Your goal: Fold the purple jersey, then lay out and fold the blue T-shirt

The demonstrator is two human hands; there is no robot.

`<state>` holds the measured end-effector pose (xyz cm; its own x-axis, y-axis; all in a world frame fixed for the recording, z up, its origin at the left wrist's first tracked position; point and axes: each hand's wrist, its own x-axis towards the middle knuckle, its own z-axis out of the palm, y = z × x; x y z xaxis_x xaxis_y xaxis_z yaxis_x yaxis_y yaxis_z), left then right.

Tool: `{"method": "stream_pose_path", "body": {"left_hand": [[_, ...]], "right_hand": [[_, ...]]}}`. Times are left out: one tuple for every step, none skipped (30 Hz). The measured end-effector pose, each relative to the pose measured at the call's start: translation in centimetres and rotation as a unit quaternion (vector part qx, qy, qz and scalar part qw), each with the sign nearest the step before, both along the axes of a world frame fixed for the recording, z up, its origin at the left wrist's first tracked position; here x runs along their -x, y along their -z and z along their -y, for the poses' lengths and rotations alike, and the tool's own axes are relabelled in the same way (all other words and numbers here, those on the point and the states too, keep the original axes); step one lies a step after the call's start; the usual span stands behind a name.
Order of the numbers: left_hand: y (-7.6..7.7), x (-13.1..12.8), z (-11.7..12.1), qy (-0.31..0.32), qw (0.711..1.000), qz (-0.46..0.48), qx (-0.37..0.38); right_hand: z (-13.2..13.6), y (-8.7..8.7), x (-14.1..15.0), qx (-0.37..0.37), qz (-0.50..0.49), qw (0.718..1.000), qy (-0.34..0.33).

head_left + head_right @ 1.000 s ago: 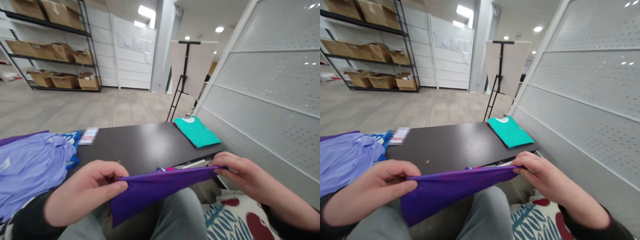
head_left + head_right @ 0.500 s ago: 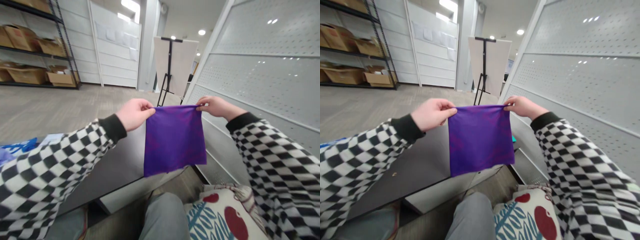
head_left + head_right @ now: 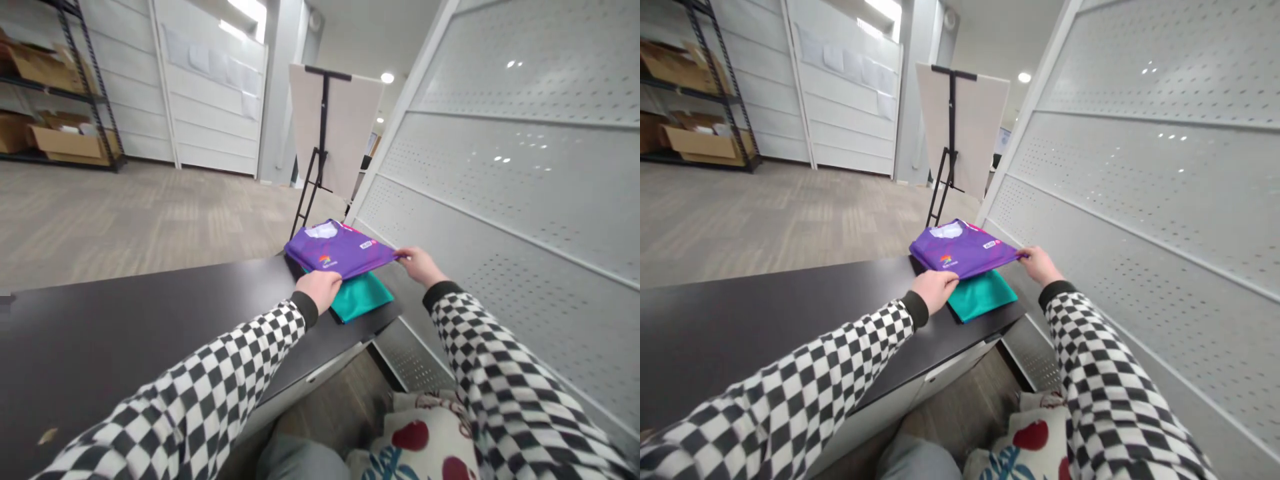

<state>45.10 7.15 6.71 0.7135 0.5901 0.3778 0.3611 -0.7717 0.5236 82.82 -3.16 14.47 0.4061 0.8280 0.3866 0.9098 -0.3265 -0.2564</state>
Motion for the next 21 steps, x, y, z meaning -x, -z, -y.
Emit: {"method": "stream_pose_path", "body": {"left_hand": [[2.5,-0.5,0.8,0.0,0.999,-0.038,0.015],[4.5,-1.0,1.5,0.004,0.997,-0.069,0.024],[6.0,-1.3,2.0,0.01,0.995,-0.091,0.03],[7.0,-1.6,2.5,0.015,0.994,-0.104,0.03],[7.6,-1.8,2.8,0.019,0.994,-0.109,0.026],[7.9,-2.0,3.0,0.022,0.994,-0.109,0.019],[7.8,-2.2,3.1,0.025,0.994,-0.108,0.011],[7.7,-2.3,3.2,0.027,0.994,-0.107,0.003],[7.5,-2.3,3.2,0.029,0.994,-0.105,-0.004],[7.3,-2.3,3.3,0.03,0.994,-0.103,-0.009],[7.2,-2.2,3.5,0.029,0.995,-0.098,-0.011],[7.2,-2.2,3.7,0.029,0.995,-0.093,-0.01],[7.3,-2.1,4.0,0.031,0.995,-0.092,-0.009],[7.4,-2.1,4.3,0.037,0.995,-0.096,-0.007],[7.5,-2.1,4.6,0.046,0.993,-0.105,-0.005],[7.6,-2.2,5.0,0.057,0.992,-0.115,-0.004],[7.7,-2.2,5.3,0.068,0.99,-0.126,-0.004],[7.7,-2.2,5.6,0.076,0.988,-0.133,-0.005],[7.7,-2.0,5.9,0.08,0.987,-0.136,-0.006],[7.7,-1.6,6.2,0.08,0.988,-0.134,-0.008],[7.8,-1.0,6.5,0.081,0.988,-0.129,-0.012]], "right_hand": [[0.9,3.4,-0.4,0.018,-0.014,1.0,0.009],[1.8,6.5,-0.6,0.034,-0.031,0.999,0.021],[2.6,9.2,-0.8,0.046,-0.048,0.997,0.037],[3.3,11.5,-0.9,0.054,-0.062,0.995,0.049],[3.8,13.3,-1.0,0.057,-0.074,0.994,0.059],[4.1,14.6,-1.1,0.054,-0.082,0.993,0.065],[4.4,15.4,-1.2,0.046,-0.086,0.993,0.068],[4.5,15.8,-1.4,0.033,-0.086,0.993,0.07],[4.7,15.9,-1.5,0.016,-0.082,0.994,0.07],[4.8,15.7,-1.7,-0.002,-0.074,0.995,0.068],[4.9,15.4,-1.8,-0.016,-0.062,0.996,0.065],[5.1,15.1,-1.8,-0.024,-0.049,0.997,0.062],[5.4,14.8,-1.7,-0.02,-0.037,0.997,0.061],[5.7,14.5,-1.5,-0.005,-0.028,0.998,0.064],[5.9,14.3,-1.3,0.017,-0.023,0.997,0.068],[6.2,14.2,-0.9,0.04,-0.021,0.996,0.073],[6.4,14.2,-0.5,0.062,-0.022,0.995,0.077],[6.6,14.2,0.0,0.078,-0.023,0.994,0.079],[6.8,14.2,0.6,0.087,-0.024,0.993,0.081],[6.9,14.1,1.2,0.093,-0.023,0.992,0.084],[6.9,13.9,1.9,0.099,-0.02,0.991,0.091]]}}
